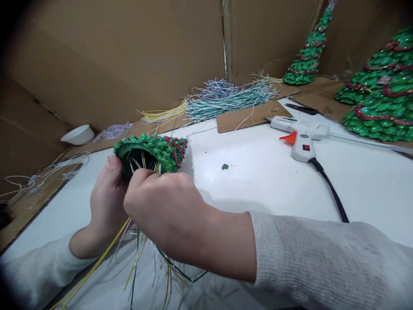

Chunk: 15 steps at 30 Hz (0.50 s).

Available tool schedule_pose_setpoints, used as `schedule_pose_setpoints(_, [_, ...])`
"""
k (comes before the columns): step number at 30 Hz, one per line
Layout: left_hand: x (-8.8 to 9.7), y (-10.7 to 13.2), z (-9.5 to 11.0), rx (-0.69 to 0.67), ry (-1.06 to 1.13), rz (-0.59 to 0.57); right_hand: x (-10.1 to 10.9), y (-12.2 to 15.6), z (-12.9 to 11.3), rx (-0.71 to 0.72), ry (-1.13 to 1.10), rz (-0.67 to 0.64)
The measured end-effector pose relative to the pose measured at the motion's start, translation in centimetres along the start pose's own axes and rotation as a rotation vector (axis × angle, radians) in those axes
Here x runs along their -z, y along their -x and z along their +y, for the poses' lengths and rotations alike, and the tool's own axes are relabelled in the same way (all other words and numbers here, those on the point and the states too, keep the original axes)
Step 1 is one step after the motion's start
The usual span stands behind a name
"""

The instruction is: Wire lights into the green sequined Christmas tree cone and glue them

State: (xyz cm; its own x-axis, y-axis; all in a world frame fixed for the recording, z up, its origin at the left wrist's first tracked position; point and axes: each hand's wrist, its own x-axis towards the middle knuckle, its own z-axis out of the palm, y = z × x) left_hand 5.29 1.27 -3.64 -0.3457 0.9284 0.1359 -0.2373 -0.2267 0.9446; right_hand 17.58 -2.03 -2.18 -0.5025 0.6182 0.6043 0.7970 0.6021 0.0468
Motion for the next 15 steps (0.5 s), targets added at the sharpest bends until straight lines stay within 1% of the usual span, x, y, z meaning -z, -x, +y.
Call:
schedule_pose_setpoints(4, [0.24,-0.01,-0.15,0.019,0.006,0.006,-0.11,0.14,0.04,0.014,-0.018,0.013])
schedule_pose_setpoints(10, [0.53,-0.17,-0.3,0.001,-0.021,0.0,-0.1,0.12,0.07,0.029,-0.03,0.029])
schedule_pose_setpoints(15, [0.47,0.02,-0.04,-0.005,-0.016,-0.006,-0.11,0.12,-0.03,0.023,0.001,0.027])
